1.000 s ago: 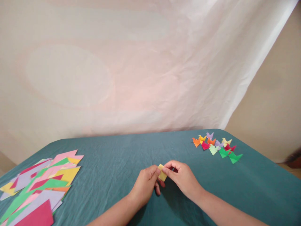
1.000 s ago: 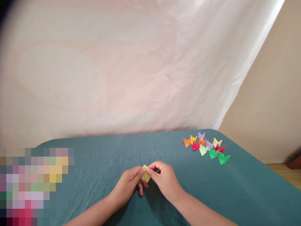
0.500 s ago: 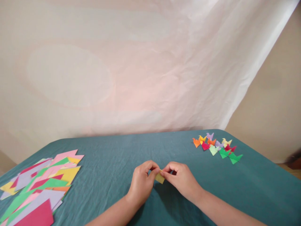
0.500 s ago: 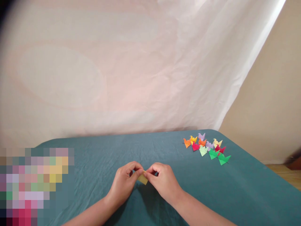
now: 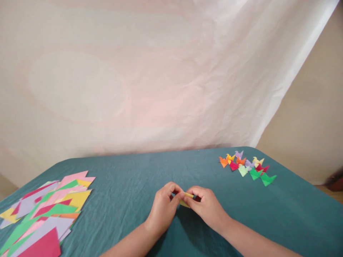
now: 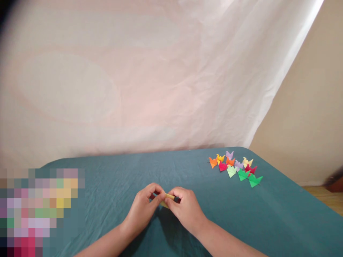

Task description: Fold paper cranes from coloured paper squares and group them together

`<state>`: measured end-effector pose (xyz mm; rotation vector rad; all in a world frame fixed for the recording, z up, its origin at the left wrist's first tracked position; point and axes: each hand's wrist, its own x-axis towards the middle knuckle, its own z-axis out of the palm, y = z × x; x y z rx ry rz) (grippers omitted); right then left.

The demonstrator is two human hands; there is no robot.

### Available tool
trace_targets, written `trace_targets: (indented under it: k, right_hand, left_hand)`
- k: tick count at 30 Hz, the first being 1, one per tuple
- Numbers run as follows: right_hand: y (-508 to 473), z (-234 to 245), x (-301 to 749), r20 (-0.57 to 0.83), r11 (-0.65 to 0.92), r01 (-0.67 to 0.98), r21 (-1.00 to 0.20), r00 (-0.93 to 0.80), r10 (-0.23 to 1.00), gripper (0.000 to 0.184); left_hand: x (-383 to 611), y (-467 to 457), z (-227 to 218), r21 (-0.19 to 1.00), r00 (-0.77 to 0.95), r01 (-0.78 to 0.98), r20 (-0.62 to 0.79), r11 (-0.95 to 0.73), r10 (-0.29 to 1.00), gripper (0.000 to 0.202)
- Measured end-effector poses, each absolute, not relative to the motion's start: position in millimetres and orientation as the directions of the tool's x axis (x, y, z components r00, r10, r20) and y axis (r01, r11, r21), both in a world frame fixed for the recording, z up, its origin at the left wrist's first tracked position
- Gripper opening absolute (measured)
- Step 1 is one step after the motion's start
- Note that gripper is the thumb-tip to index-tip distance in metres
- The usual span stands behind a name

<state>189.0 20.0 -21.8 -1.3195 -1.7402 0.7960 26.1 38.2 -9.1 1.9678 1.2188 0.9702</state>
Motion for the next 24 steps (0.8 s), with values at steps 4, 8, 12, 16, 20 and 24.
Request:
trace_targets:
  k: [4, 8, 12, 16, 20, 24]
  right_hand:
    - [21, -22, 188, 0.221, 0.268, 0.493, -0.828, -0.152, 0.963, 0.024]
    - [23, -21, 188, 0.223, 0.261, 0.505, -0.823, -0.134, 0.965, 0.023]
    - [24, -20, 189, 0.217, 0.255, 0.487, -0.835, -0.135, 0.967, 0.019]
    - [24, -21, 190, 0.201, 0.243, 0.465, -0.851, -0.14, 0.97, 0.015]
    - [25, -24, 193, 0.178, 0.23, 0.463, -0.856, -0.153, 0.972, 0.015]
    - [28, -27, 197, 0.194, 0.211, 0.383, -0.9, -0.083, 0.978, 0.016]
  left_hand:
    - [24, 38, -7, 0.775, 0.307, 0.495, 0.267, -0.393, 0.914, 0.014]
    - [21, 42, -8, 0.842, 0.202, 0.461, 0.209, -0.282, 0.957, 0.015]
    - [19, 48, -17, 0.903, 0.157, 0.376, 0.162, -0.21, 0.974, 0.018]
    - [15, 55, -24, 0.93, 0.139, 0.324, 0.136, -0.175, 0.981, 0.022]
    - [4, 67, -22, 0.95, 0.074, 0.272, 0.139, -0.154, 0.988, 0.024]
    - [-2, 72, -15, 0.928, 0.093, 0.338, 0.131, -0.155, 0.987, 0.023]
